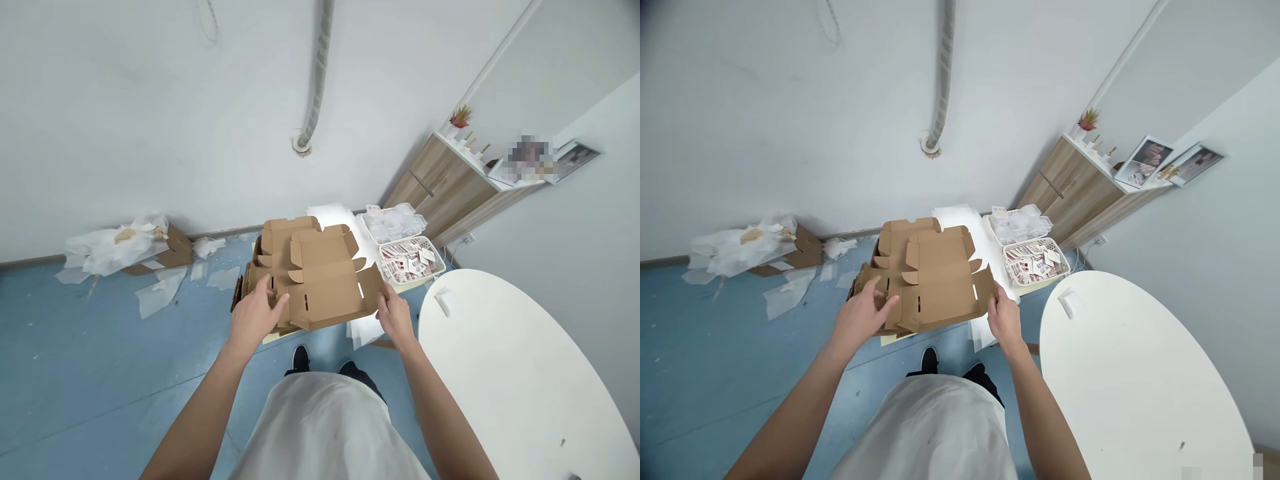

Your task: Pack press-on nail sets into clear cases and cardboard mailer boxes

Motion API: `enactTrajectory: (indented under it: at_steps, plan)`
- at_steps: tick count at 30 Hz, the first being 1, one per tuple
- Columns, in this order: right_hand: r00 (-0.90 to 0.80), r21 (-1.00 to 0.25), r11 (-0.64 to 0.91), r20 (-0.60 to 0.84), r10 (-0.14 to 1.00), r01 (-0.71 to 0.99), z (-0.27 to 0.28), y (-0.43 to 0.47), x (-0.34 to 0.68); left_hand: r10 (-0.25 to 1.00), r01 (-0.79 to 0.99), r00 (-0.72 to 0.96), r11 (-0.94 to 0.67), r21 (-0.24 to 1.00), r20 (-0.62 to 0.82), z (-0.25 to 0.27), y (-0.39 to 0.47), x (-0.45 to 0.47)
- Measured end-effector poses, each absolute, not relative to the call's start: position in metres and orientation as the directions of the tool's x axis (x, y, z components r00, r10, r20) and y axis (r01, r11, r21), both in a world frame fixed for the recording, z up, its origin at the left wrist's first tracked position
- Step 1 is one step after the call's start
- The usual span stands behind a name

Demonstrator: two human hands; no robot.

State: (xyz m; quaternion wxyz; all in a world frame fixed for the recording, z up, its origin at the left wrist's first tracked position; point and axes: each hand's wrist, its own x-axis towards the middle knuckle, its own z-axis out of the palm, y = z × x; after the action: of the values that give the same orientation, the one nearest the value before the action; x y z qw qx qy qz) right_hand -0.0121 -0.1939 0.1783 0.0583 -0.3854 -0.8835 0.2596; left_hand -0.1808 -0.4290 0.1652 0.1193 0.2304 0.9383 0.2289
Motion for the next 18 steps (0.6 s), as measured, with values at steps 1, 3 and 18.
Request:
enactTrajectory:
  at_steps: [1,3,18]
  plan:
    - [-0.687,-0.515,0.559,-0.082,0.722,0.650,0.177,-0.193,-0.006,0.509,0.393,-0.848,0.793,0.466,-0.150,0.164,-0.425,-0.178]
    - [-0.671,-0.541,0.544,-0.053,0.739,0.641,0.173,-0.191,0.008,0.552,0.439,-0.817,0.782,0.442,-0.165,0.161,-0.413,-0.170]
    - [-0.263,-0.797,0.235,0.100,0.960,0.556,0.154,-0.151,0.219,0.897,0.819,-0.410,0.283,0.500,0.164,0.178,-0.257,-0.041]
